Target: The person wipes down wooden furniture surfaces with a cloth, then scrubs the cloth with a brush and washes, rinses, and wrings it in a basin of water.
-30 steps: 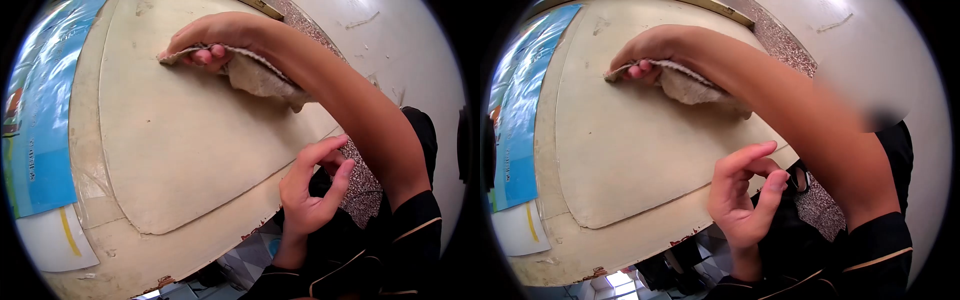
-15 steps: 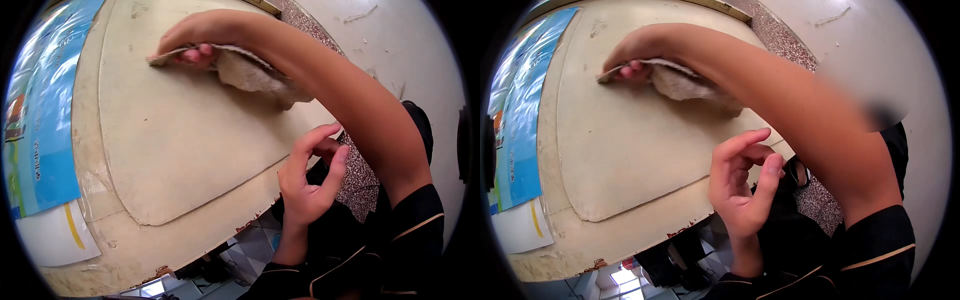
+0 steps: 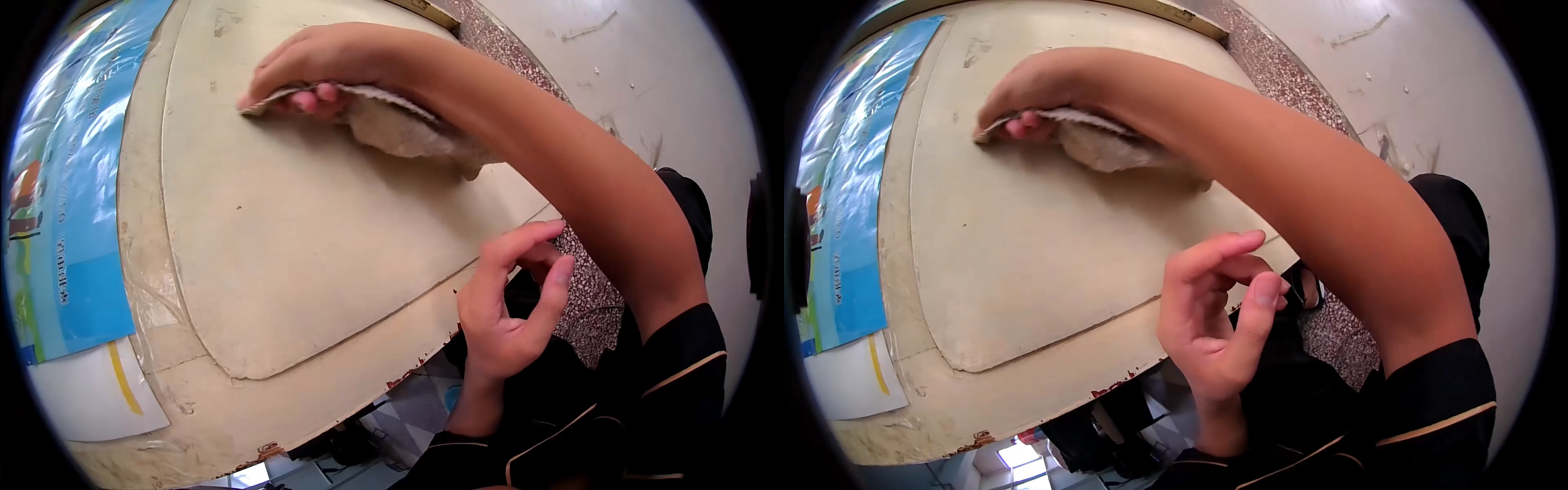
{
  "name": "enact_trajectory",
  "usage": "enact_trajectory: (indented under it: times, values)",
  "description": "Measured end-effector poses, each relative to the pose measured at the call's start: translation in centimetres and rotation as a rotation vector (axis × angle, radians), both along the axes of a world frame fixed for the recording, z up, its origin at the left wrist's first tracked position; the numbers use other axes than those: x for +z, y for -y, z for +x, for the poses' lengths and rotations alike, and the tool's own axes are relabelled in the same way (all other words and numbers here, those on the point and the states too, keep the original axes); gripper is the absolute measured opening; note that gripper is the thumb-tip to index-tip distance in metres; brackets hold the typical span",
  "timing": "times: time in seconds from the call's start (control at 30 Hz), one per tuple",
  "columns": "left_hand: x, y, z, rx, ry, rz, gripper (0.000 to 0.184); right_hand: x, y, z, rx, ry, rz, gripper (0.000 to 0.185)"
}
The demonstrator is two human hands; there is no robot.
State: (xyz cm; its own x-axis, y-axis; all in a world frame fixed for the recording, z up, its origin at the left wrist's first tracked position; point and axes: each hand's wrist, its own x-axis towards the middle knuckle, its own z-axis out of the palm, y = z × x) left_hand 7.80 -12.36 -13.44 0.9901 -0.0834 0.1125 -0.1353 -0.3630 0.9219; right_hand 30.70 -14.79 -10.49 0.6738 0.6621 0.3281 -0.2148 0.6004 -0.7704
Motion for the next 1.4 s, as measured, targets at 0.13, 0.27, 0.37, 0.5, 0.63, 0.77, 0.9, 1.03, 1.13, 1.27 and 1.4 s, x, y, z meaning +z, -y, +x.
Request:
enact_trajectory:
  times: [0.13, 0.27, 0.37, 0.5, 0.63, 0.77, 0.9, 1.03, 1.13, 1.27, 1.4]
  values:
    - [0.7, 0.6, -1.3, -0.025, 0.018, 0.021, 0.034, 0.1, 0.3, -0.5, 0.005, -0.005, 0.009, 0.025]
    - [0.7, 0.1, -1.3, 0.017, 0.003, -0.018, 0.035, -0.8, 0.1, -0.7, 0.054, 0.020, -0.029, 0.028]
    - [-0.4, 0.9, 0.9, -0.045, 0.010, 0.014, 0.035, -0.2, 0.5, 0.7, -0.050, -0.085, -0.035, 0.029]
    - [0.2, 0.6, -1.7, 0.003, 0.004, 0.004, 0.034, -0.7, 1.0, -0.7, 0.037, 0.078, -0.081, 0.027]
    - [-0.1, 0.1, -0.5, -0.007, 0.013, -0.026, 0.034, -0.4, -0.1, -0.2, 0.012, -0.011, -0.043, 0.025]
    - [0.2, 0.4, -0.5, -0.009, -0.003, 0.006, 0.034, -0.5, 0.1, 0.4, 0.075, 0.048, 0.010, 0.026]
    - [0.2, 0.9, -0.4, 0.007, -0.008, -0.001, 0.033, -0.5, 0.6, 0.3, -0.033, 0.075, -0.152, 0.029]
    - [0.1, 1.1, -0.4, -0.030, 0.013, 0.025, 0.033, 0.2, -0.1, 1.1, 0.053, 0.118, -0.163, 0.035]
    - [0.4, 1.2, -0.1, -0.031, -0.020, 0.013, 0.032, -2.4, 0.8, 1.2, -0.022, 0.063, -0.197, 0.031]
    - [0.1, 2.0, -0.4, -0.007, -0.008, 0.006, 0.032, -0.5, 1.1, -0.2, 0.038, 0.063, -0.116, 0.035]
    - [-0.4, 2.5, -0.2, -0.043, -0.015, -0.007, 0.028, -1.8, 0.1, 1.2, -0.031, 0.078, -0.230, 0.037]
